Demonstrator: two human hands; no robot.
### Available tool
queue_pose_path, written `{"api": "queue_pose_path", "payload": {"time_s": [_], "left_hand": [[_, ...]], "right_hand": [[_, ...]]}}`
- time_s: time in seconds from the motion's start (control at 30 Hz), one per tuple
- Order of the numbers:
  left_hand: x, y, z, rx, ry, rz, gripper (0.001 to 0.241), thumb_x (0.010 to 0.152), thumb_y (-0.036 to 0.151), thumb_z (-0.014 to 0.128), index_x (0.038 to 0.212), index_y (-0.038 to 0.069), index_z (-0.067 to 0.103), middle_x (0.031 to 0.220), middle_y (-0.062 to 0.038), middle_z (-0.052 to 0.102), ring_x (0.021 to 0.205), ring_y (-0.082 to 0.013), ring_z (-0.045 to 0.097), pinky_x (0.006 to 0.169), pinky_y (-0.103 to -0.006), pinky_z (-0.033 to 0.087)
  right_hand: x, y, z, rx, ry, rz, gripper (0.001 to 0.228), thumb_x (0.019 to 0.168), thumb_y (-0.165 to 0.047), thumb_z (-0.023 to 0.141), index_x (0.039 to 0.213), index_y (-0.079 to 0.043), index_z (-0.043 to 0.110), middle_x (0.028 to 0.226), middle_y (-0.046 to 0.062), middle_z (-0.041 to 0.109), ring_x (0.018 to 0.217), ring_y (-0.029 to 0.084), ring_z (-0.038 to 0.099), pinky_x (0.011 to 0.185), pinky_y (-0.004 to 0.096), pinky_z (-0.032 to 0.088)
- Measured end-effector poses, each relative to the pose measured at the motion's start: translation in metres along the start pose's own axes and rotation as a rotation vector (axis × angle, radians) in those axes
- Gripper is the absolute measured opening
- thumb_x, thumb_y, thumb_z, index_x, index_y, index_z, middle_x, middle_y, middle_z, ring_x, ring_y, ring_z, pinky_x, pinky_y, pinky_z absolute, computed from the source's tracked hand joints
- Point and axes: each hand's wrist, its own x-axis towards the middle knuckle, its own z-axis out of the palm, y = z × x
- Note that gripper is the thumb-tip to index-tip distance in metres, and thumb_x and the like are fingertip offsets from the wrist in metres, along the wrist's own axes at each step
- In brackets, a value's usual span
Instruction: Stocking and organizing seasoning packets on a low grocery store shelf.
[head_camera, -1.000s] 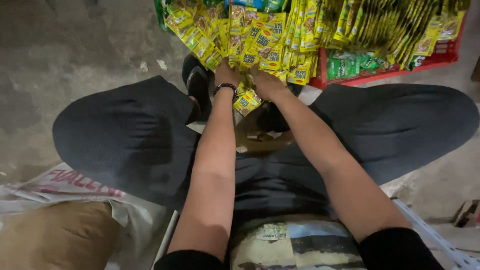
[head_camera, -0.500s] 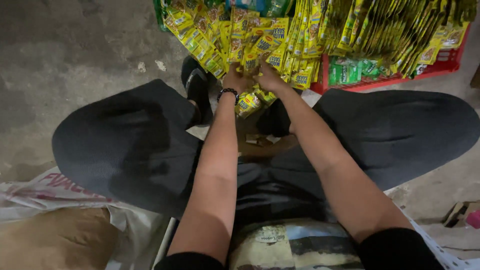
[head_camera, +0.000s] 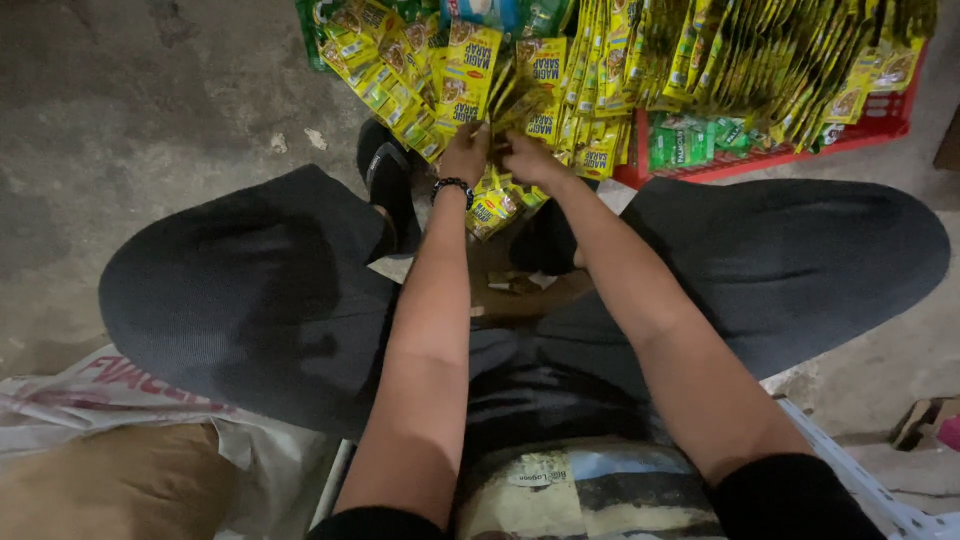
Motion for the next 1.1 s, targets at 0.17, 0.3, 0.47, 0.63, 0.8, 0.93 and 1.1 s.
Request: {"api": "queue_pose_path", "payload": {"time_s": [0.17,0.3,0.47,0.63,0.8,0.93,1.1], "left_hand": [[-0.022,0.054,-0.023,0.038,-0.042,-0.057,0.058,0.093,0.057,0.059,0.128,0.011,0.067,0.116,-0.016,0.074,0.108,-0.0325,0.071,0.093,-0.042,0.054],[-0.005,0.027,-0.011,0.109,0.025,0.053,0.055,0.1,0.054,0.053,0.117,0.007,0.074,0.113,-0.021,0.074,0.109,-0.0385,0.069,0.091,-0.044,0.054],[0.012,-0.011,0.001,0.064,-0.003,0.132,0.04,0.098,0.039,0.056,0.106,0.004,0.074,0.1,-0.018,0.075,0.098,-0.0378,0.072,0.084,-0.0429,0.054],[0.013,-0.007,0.001,-0.092,0.071,0.192,0.031,0.086,0.031,0.068,0.107,0.009,0.074,0.096,-0.013,0.077,0.092,-0.031,0.076,0.082,-0.0399,0.058],[0.018,-0.006,-0.014,-0.005,0.504,0.059,0.038,0.089,0.029,0.071,0.116,0.003,0.072,0.112,-0.02,0.075,0.1,-0.0347,0.072,0.086,-0.0437,0.056],[0.022,0.028,-0.036,0.063,0.47,-0.037,0.041,0.097,0.03,0.07,0.13,0.005,0.069,0.122,-0.019,0.074,0.11,-0.0354,0.071,0.094,-0.0436,0.056],[0.068,-0.01,-0.021,-0.161,0.117,0.08,0.076,0.093,0.012,0.072,0.159,0.008,0.033,0.141,-0.018,0.062,0.119,-0.0282,0.064,0.097,-0.0404,0.053]], "right_hand": [[0.003,0.013,-0.002,0.017,-0.037,-0.063,0.03,0.088,-0.018,0.066,0.113,-0.002,0.065,0.092,0.01,0.069,0.077,0.021,0.065,0.063,0.037,0.052],[-0.021,-0.013,-0.014,0.044,-0.092,-0.016,0.035,0.089,-0.03,0.071,0.112,-0.004,0.07,0.087,0.01,0.07,0.068,0.023,0.063,0.06,0.041,0.052],[0.023,0.043,-0.012,-0.387,0.111,-0.218,0.038,0.087,-0.036,0.074,0.104,-0.003,0.075,0.094,0.02,0.075,0.085,0.034,0.073,0.077,0.046,0.057],[-0.043,-0.037,-0.031,-0.606,0.236,-0.152,0.05,0.073,-0.043,0.083,0.105,-0.006,0.072,0.099,0.024,0.07,0.089,0.046,0.068,0.072,0.054,0.055],[-0.03,-0.046,-0.04,-0.297,0.344,-0.099,0.032,0.103,-0.036,0.068,0.111,-0.006,0.074,0.098,0.019,0.08,0.089,0.027,0.079,0.089,0.039,0.061],[0.007,-0.038,-0.037,0.282,0.239,-0.156,0.033,0.097,-0.015,0.061,0.129,-0.009,0.064,0.124,0.016,0.071,0.094,0.022,0.076,0.075,0.038,0.064],[0.018,-0.054,-0.032,0.436,0.205,-0.108,0.062,0.095,-0.005,0.054,0.153,-0.017,0.035,0.15,0.007,0.05,0.108,0.024,0.072,0.08,0.035,0.061]]}}
